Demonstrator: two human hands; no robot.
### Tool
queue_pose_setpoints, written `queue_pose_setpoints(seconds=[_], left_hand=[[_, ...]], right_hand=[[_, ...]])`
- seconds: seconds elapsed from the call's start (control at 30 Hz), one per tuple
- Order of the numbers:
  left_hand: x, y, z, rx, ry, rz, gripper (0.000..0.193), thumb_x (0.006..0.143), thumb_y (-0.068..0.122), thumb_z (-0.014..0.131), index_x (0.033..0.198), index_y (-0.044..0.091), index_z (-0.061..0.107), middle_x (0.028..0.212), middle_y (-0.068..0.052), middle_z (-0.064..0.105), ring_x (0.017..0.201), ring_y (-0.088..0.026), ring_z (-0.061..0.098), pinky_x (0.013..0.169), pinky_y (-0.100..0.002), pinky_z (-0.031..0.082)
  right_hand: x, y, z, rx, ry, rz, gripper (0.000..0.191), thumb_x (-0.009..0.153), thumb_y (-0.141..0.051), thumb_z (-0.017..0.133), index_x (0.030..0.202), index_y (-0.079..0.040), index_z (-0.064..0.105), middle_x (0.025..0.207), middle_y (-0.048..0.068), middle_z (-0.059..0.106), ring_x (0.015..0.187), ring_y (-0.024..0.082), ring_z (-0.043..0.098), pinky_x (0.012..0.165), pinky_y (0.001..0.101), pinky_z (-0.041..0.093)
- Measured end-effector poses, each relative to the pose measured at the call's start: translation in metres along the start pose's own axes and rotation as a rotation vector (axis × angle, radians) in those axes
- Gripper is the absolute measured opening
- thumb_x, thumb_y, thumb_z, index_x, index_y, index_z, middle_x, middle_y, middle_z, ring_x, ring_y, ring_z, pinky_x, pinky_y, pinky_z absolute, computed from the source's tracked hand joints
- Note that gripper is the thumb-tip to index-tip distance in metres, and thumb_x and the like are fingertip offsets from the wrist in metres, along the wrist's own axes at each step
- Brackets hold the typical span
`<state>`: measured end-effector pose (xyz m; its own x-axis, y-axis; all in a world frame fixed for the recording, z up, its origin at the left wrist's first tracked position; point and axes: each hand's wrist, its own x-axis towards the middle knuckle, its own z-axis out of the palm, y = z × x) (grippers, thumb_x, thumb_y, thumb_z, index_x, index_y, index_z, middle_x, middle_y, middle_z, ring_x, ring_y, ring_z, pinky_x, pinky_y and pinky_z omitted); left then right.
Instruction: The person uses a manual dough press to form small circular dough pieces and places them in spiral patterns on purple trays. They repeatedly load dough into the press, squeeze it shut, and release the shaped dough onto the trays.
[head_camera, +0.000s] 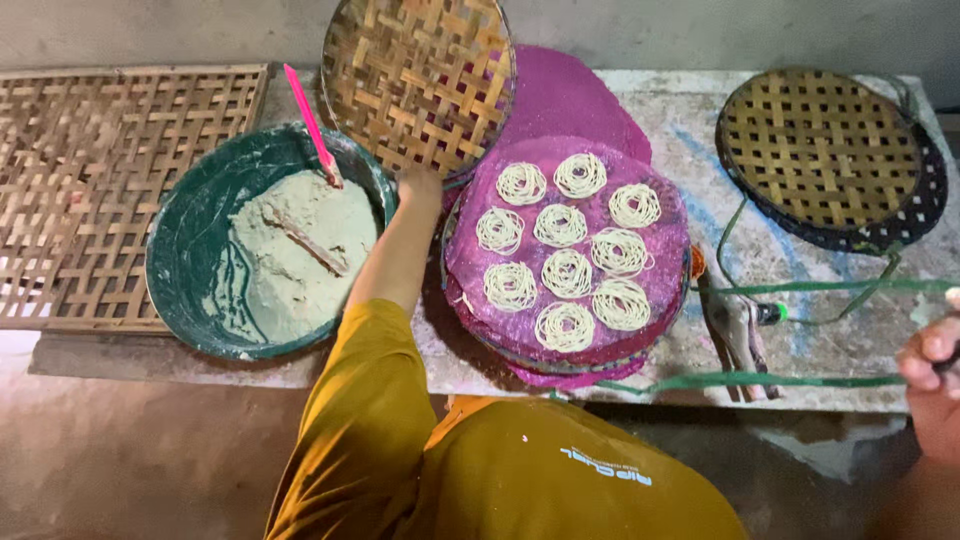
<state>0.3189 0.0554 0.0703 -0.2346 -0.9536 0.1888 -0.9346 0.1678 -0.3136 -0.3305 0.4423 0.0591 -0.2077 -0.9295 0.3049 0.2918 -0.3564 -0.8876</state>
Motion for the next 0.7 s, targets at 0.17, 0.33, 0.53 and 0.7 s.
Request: queue_pose_setpoints(seconds=[0.17, 0.33, 0.53, 0.7], left_hand=[[0.014, 0.006, 0.017, -0.74, 0.136, -0.229, 0.057, 0.099, 0.032, 0.059, 0.149, 0.007, 0.053, 0.147, -0.022, 0.053, 0.131, -0.042, 0.054, 0.113, -0.051, 0.04], [0.032, -0.007, 0.0, -0.233, -0.205, 0.049, 0.043, 0.089, 0.041, 0.063, 0.125, 0.019, 0.07, 0.133, -0.019, 0.064, 0.122, -0.037, 0.061, 0.1, -0.051, 0.049], [0.051, -0.058, -0.053, -1.094, -0.39, 0.068, 0.032, 0.096, 0.037, 0.062, 0.106, 0.009, 0.075, 0.092, -0.009, 0.076, 0.068, -0.016, 0.069, 0.068, -0.037, 0.055], [0.046, -0.06, -0.106, -1.52, -0.468, -0.085, 0.029, 0.109, 0.028, 0.059, 0.127, 0.005, 0.061, 0.09, -0.001, 0.063, 0.069, -0.011, 0.053, 0.056, -0.027, 0.043]], right_hand=[[-0.007, -0.004, 0.044, -0.038, 0.149, -0.002, 0.027, 0.122, -0.025, 0.054, 0.134, -0.001, 0.052, 0.088, 0.003, 0.053, 0.078, 0.008, 0.046, 0.069, 0.0203, 0.04], [-0.009, -0.036, 0.114, 0.074, 0.15, 0.012, 0.025, 0.124, -0.017, 0.052, 0.135, 0.005, 0.051, 0.091, 0.008, 0.052, 0.076, 0.014, 0.046, 0.071, 0.024, 0.039], [0.007, -0.097, 0.219, 0.073, 0.161, 0.039, 0.041, 0.118, -0.022, 0.048, 0.137, 0.015, 0.05, 0.099, 0.013, 0.061, 0.088, 0.017, 0.052, 0.077, 0.031, 0.043], [0.027, -0.131, 0.274, -0.032, 0.1, 0.119, 0.044, 0.109, -0.009, 0.05, 0.147, 0.013, 0.051, 0.091, 0.01, 0.058, 0.077, 0.018, 0.052, 0.069, 0.0321, 0.045]])
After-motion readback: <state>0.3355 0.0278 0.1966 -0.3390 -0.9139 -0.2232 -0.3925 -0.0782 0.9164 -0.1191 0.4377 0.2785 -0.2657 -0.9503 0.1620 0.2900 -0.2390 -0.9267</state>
